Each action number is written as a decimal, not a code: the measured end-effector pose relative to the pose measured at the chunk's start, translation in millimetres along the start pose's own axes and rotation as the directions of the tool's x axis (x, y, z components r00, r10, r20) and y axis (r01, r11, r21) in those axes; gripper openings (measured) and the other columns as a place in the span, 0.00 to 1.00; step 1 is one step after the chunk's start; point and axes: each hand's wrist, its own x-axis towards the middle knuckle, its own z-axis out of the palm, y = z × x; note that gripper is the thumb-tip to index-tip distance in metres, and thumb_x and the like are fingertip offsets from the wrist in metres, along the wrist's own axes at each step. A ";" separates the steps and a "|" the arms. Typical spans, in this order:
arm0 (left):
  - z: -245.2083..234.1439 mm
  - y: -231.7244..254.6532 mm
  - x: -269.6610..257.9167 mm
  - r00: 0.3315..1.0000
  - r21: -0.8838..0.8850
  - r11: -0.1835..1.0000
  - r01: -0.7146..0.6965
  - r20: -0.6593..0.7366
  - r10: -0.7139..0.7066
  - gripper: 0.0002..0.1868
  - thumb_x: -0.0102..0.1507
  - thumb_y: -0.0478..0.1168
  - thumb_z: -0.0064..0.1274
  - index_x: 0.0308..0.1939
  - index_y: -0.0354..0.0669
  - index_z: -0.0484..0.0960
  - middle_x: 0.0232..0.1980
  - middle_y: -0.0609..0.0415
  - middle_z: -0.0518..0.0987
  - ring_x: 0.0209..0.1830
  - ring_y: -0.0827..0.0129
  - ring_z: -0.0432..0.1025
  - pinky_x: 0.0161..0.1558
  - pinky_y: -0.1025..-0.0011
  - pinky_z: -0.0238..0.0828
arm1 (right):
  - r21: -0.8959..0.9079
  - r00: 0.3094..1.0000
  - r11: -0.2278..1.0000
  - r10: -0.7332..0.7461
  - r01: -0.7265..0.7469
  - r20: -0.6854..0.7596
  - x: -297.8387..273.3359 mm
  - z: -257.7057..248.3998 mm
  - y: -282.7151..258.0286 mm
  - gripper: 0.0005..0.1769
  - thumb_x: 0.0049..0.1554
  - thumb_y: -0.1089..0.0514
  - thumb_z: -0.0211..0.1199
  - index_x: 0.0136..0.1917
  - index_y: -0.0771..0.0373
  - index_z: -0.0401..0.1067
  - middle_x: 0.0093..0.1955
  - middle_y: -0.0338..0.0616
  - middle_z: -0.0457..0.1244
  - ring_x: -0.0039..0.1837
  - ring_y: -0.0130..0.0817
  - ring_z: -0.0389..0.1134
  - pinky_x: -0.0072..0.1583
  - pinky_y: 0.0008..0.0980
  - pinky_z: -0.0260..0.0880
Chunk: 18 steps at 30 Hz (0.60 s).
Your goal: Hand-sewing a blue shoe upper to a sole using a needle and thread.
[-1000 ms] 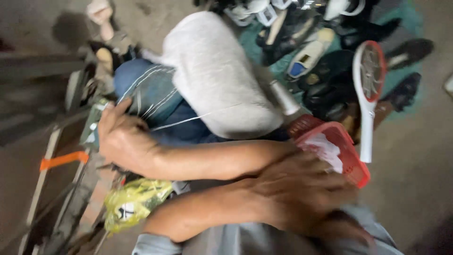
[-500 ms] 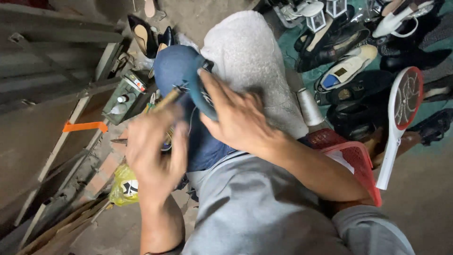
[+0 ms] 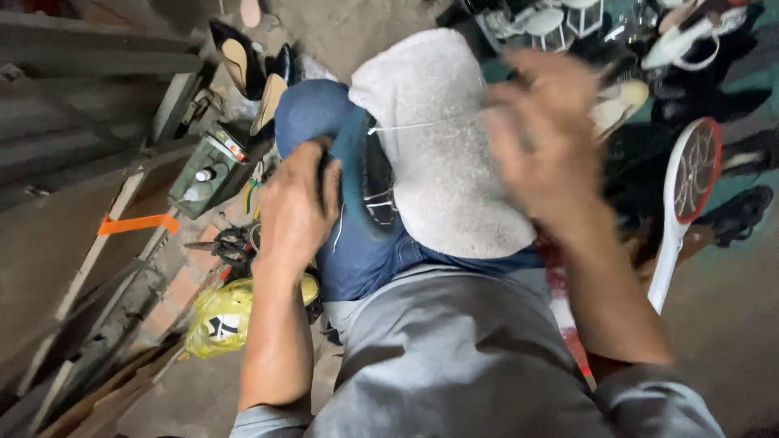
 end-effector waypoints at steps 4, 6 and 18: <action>-10.0 -5.3 4.3 0.998 -0.048 0.999 -0.002 0.057 0.005 0.12 0.64 0.29 0.53 0.53 0.33 0.75 0.43 0.39 0.82 0.33 0.46 0.76 0.35 0.57 0.70 | 0.056 0.979 0.980 -0.194 0.191 0.054 12.5 41.1 -27.8 0.19 0.60 0.62 0.77 0.61 0.72 0.78 0.74 0.56 0.57 0.77 0.52 0.52 0.76 0.48 0.60; -12.2 -11.7 4.7 0.990 -0.091 0.995 0.049 0.135 -0.037 0.14 0.64 0.29 0.51 0.54 0.35 0.73 0.44 0.44 0.82 0.31 0.51 0.77 0.33 0.58 0.70 | 0.047 0.958 0.977 -0.212 0.207 0.194 14.7 51.6 -32.2 0.07 0.57 0.61 0.69 0.40 0.62 0.73 0.72 0.51 0.60 0.78 0.50 0.50 0.70 0.53 0.56; 9.0 -32.4 0.1 0.993 -0.054 0.992 -0.110 0.030 0.112 0.14 0.72 0.47 0.48 0.55 0.43 0.79 0.36 0.47 0.78 0.39 0.49 0.77 0.42 0.56 0.75 | 0.476 0.936 0.865 -0.023 -0.157 0.350 34.1 38.6 -34.8 0.10 0.62 0.69 0.61 0.57 0.65 0.75 0.43 0.49 0.71 0.45 0.41 0.76 0.45 0.36 0.76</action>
